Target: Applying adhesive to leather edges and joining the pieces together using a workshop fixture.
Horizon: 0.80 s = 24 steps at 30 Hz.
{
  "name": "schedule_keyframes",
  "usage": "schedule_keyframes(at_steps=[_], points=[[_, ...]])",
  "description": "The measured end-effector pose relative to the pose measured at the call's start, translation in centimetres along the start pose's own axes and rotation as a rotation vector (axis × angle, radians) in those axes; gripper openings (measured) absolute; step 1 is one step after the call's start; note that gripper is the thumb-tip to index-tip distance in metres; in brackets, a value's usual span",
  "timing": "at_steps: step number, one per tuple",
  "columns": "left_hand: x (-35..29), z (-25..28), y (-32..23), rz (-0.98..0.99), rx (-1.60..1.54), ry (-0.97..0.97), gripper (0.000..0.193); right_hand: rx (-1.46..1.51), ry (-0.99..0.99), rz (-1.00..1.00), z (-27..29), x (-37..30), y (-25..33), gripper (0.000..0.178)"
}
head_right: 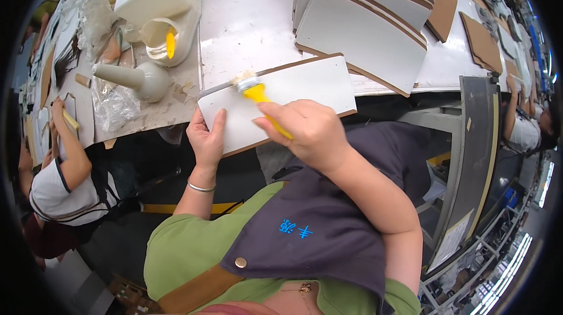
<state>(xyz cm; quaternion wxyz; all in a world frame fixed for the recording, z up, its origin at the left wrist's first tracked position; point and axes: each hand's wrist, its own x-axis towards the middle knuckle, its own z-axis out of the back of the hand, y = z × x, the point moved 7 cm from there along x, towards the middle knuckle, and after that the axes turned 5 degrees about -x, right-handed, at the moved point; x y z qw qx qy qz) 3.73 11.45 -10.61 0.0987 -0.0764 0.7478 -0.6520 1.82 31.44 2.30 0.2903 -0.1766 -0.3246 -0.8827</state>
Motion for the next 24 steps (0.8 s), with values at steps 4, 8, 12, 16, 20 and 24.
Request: schedule_keyframes(at_steps=[4,8,12,16,20,24], points=[[-0.6,0.7,-0.2,-0.012,-0.035,-0.008,0.026,-0.247,-0.031,-0.122,3.5,-2.1,-3.4,0.019],[-1.1,1.4,0.8,0.012,-0.001,0.018,0.027,-0.242,-0.005,-0.176,4.2,-2.7,-3.0,0.020],[-1.6,1.5,1.1,0.039,-0.038,0.011,0.027,-0.080,0.059,-0.072,1.2,-1.8,0.4,0.025],[-1.7,1.9,1.2,0.036,-0.049,-0.004,0.027,-0.256,0.029,-0.149,3.2,-2.9,-2.2,0.018],[-1.7,2.0,1.5,0.040,-0.042,-0.007,0.027,-0.351,-0.043,-0.319,6.0,-4.7,-4.8,0.015],[-1.6,1.9,1.4,0.030,-0.028,0.008,0.027,-0.156,0.083,-0.177,2.4,-3.0,-1.1,0.017]])
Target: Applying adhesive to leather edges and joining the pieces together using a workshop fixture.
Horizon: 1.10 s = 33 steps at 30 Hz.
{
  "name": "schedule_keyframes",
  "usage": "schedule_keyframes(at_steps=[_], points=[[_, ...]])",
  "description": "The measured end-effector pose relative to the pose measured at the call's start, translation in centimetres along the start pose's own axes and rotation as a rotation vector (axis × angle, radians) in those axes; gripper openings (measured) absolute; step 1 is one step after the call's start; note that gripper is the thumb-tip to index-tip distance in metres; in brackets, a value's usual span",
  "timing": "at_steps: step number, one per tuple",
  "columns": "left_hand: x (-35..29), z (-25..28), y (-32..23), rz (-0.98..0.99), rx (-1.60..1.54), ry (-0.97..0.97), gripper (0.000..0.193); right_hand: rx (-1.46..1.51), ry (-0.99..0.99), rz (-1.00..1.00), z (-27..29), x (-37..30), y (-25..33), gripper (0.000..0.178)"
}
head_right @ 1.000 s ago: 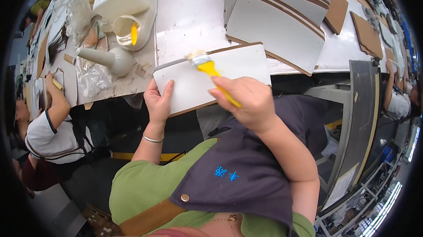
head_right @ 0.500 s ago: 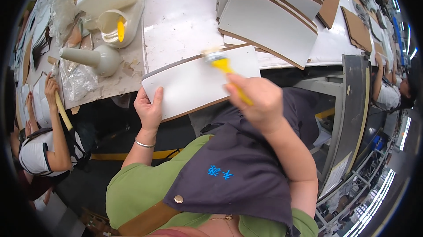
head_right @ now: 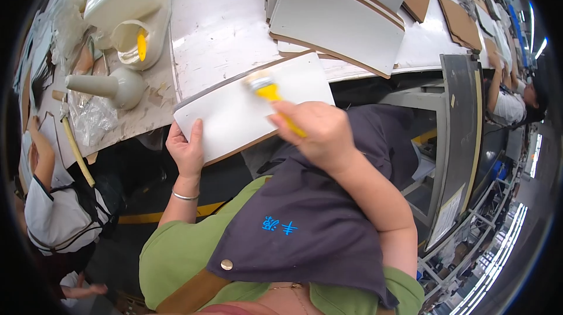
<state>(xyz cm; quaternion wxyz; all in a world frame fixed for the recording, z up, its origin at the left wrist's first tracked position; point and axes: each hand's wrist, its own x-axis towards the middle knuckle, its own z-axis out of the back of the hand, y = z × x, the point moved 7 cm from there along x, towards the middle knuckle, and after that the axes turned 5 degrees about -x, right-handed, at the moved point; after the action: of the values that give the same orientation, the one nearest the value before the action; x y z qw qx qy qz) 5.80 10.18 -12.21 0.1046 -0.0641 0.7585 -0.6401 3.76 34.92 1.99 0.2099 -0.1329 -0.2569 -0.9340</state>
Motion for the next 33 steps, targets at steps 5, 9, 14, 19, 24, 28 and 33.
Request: schedule_keyframes(at_steps=[5,9,14,19,24,28,33], points=[[0.1,1.2,-0.2,-0.020,0.042,0.020,0.028,-0.082,-0.078,-0.003,1.3,0.1,-1.4,0.017],[0.3,1.7,0.3,0.003,0.028,0.080,0.028,-0.143,-0.105,-0.293,3.7,-1.2,-5.7,0.014],[0.7,1.6,0.6,0.007,0.010,0.067,0.028,-0.082,-0.039,-0.082,0.9,-0.5,-1.5,0.015],[0.7,2.0,0.6,0.000,0.026,0.052,0.028,-0.178,-0.112,-0.154,2.5,-1.1,-3.7,0.015],[0.8,1.8,0.7,-0.013,0.054,0.071,0.028,-0.191,-0.058,-0.139,2.4,-0.8,-2.9,0.014],[0.7,2.0,0.7,0.000,0.064,0.072,0.029,-0.215,-0.081,-0.169,2.5,-0.8,-3.5,0.013],[0.8,2.0,0.8,-0.016,0.035,0.083,0.027,-0.245,-0.112,-0.204,3.5,-1.0,-4.4,0.014]])
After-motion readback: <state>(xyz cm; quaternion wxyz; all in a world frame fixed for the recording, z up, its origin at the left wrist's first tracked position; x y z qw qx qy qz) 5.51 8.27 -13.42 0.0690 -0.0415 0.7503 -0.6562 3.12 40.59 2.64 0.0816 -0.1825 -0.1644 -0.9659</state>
